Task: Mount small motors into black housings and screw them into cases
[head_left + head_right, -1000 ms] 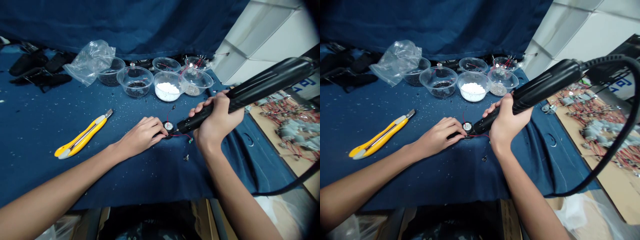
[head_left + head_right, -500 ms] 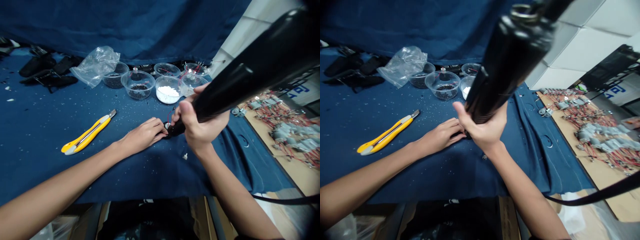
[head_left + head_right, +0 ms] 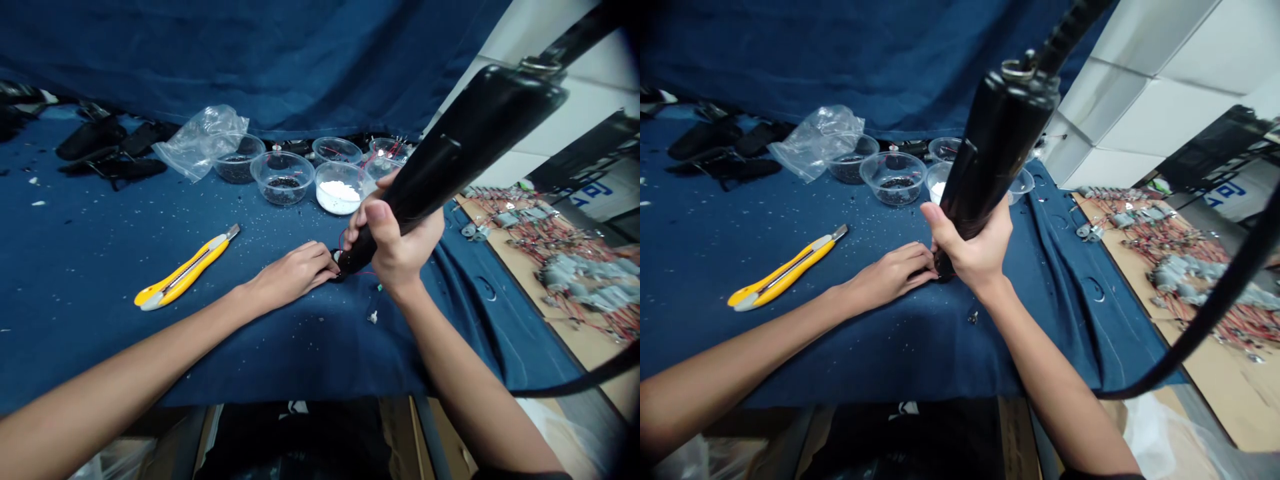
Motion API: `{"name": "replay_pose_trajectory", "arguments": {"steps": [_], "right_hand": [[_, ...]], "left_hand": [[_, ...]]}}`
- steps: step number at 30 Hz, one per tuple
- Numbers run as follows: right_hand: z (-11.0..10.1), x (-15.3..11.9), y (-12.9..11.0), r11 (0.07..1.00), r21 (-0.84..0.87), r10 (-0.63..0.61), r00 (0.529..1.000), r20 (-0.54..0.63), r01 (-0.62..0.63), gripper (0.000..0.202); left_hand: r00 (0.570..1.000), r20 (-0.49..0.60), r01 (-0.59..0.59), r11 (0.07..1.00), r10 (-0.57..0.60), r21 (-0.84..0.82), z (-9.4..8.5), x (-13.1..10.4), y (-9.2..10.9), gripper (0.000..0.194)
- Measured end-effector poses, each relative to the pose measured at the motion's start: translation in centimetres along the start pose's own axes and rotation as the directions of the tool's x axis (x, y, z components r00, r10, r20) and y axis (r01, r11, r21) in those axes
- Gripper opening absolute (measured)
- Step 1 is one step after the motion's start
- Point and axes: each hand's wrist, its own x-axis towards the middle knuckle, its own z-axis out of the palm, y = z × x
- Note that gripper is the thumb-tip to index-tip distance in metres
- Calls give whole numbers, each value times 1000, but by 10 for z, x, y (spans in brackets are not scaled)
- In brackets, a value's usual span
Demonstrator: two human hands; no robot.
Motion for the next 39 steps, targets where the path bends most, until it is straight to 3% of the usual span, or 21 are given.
{"name": "replay_pose_trajectory", "arguments": {"steps": [2,7,11,15,18,19,20,22,23,24,25,26,28,30,33,35,37,38,39], "right_hand": [[4,0,2,991,108,-72,997,-17,73,46],[2,4,-10,973,175,-134,985,-112,152,37],[-19,24,-5,941,150,-241,911,-335,304,25],[-56,48,33,964,157,-79,795,-602,214,24],[-82,45,59,964,255,229,723,-652,-75,15],[-86,38,63,955,231,294,717,-632,-188,14],[-89,28,64,942,180,334,743,-580,-283,12],[-87,5,60,935,-16,293,794,-532,-355,18],[-83,-6,56,925,-143,244,841,-483,-351,30],[-79,-16,51,908,-277,184,894,-408,-313,39],[-73,-24,47,894,-369,168,954,-247,-253,41],[-68,-29,44,889,-409,198,979,-58,-204,40],[-60,-32,41,884,-456,232,941,247,-99,36],[-55,-30,44,867,-499,218,900,378,-1,32],[-53,-25,49,825,-559,189,894,406,79,31],[-52,-28,48,810,-579,136,930,341,94,39],[-49,-34,41,754,-619,-76,966,249,219,49],[-47,-37,36,686,-646,-222,942,252,335,50],[-44,-40,30,581,-667,-350,884,312,465,48]], "left_hand": [[1000,-11,-1,1000,1,-10,1,0,0,20],[1000,-15,10,999,-11,-49,2,-1,-1,20],[999,-9,45,998,-45,-32,1,-2,3,20],[993,-17,118,993,-117,21,2,-5,10,18],[983,-50,178,982,-176,58,5,-6,14,16],[981,-64,188,980,-184,65,5,-6,14,15],[979,-78,195,979,-190,66,6,-6,15,14],[975,-91,208,977,-203,51,7,-6,15,12],[973,-89,216,976,-211,41,7,-6,15,11],[972,-85,221,975,-218,33,7,-6,15,11],[971,-83,226,974,-223,30,6,-6,15,10],[971,-80,227,973,-224,30,6,-6,14,10],[972,-74,227,973,-224,37,6,-5,13,9],[973,-68,226,973,-222,49,6,-4,13,9],[972,-51,231,971,-228,66,6,-2,19,9],[973,-30,229,972,-227,62,1,-1,22,10],[977,-46,212,975,-209,63,-14,-2,17,11],[977,-85,205,975,-198,83,-26,-4,10,13],[971,-148,207,970,-188,127,-41,-7,-2,15]]}}
